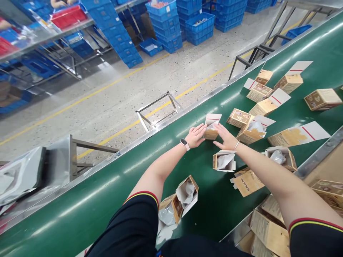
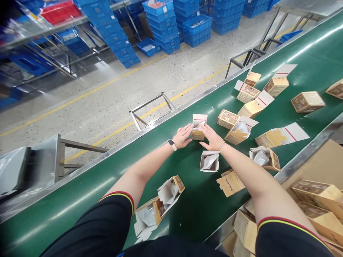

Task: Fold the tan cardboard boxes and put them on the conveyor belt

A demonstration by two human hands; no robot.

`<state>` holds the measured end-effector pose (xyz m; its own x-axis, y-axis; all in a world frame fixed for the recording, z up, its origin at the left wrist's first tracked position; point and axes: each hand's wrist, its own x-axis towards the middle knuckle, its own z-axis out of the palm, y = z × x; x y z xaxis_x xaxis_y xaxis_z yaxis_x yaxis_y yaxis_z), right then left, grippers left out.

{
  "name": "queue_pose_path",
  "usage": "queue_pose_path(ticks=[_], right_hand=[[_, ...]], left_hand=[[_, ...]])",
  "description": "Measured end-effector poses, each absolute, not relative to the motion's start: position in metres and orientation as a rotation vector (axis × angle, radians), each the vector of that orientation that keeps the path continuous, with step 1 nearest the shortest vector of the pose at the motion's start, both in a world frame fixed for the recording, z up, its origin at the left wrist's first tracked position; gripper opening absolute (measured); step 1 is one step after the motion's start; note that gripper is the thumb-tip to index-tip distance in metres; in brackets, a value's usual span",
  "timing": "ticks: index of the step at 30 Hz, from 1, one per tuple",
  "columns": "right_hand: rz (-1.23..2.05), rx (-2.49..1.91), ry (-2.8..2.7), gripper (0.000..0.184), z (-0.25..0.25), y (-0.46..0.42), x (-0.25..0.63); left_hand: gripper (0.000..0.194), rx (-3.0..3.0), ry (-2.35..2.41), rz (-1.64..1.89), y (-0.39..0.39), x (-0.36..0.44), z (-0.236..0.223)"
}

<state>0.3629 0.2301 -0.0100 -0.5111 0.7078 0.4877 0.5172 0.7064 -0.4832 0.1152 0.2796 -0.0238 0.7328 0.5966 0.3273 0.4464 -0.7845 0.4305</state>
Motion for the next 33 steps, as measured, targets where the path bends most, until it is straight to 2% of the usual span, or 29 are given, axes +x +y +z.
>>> queue_pose_path(ticks=[2, 4, 9, 14, 18, 21, 23, 25, 27, 30, 33], right_hand=[[0.373, -1.031, -2.187, 0.074, -0.016, 0.233, 0.363], [0.417, -1.095, -2.146, 0.075, -0.019, 0.237, 0.361], [0.457, -1.196, -2.025, 0.060, -0.019, 0.246, 0.363], [0.422, -1.218, -1.969, 0.045, -0.020, 0.258, 0.369], [0.244, -1.412, -1.579, 0.031, -0.027, 0.269, 0.368], [0.294, -1.537, -1.287, 0.022, -0.035, 0.279, 0.362], [0.409, -1.580, -1.127, 0.021, -0.038, 0.286, 0.359], [0.503, -1.649, -0.962, 0.023, -0.038, 0.293, 0.358], [0.596, -1.753, -0.859, 0.030, -0.035, 0.299, 0.359], [0.723, -1.863, -0.854, 0.034, -0.029, 0.305, 0.360], [0.790, -1.914, -0.884, 0.034, -0.020, 0.306, 0.359]], left_hand=[[0.053, 2.592, 0.871, 0.644, 0.287, 0.128, -0.018], [0.053, 2.557, 0.919, 0.641, 0.294, 0.139, -0.014], [0.051, 2.505, 0.932, 0.642, 0.312, 0.159, -0.008], [0.034, 2.559, 0.914, 0.532, 0.323, 0.177, 0.001], [0.032, 2.405, 1.013, 0.513, 0.325, 0.193, 0.008], [0.027, 2.140, 1.153, 0.624, 0.324, 0.208, 0.005], [0.019, 1.877, 1.248, 0.814, 0.324, 0.218, 0.002], [0.032, 1.565, 1.301, 0.938, 0.326, 0.228, 0.002], [0.039, 1.298, 1.280, 0.859, 0.331, 0.236, 0.006], [0.032, 1.083, 1.239, 0.595, 0.343, 0.245, 0.015], [0.033, 1.054, 1.281, 0.499, 0.351, 0.254, 0.024]])
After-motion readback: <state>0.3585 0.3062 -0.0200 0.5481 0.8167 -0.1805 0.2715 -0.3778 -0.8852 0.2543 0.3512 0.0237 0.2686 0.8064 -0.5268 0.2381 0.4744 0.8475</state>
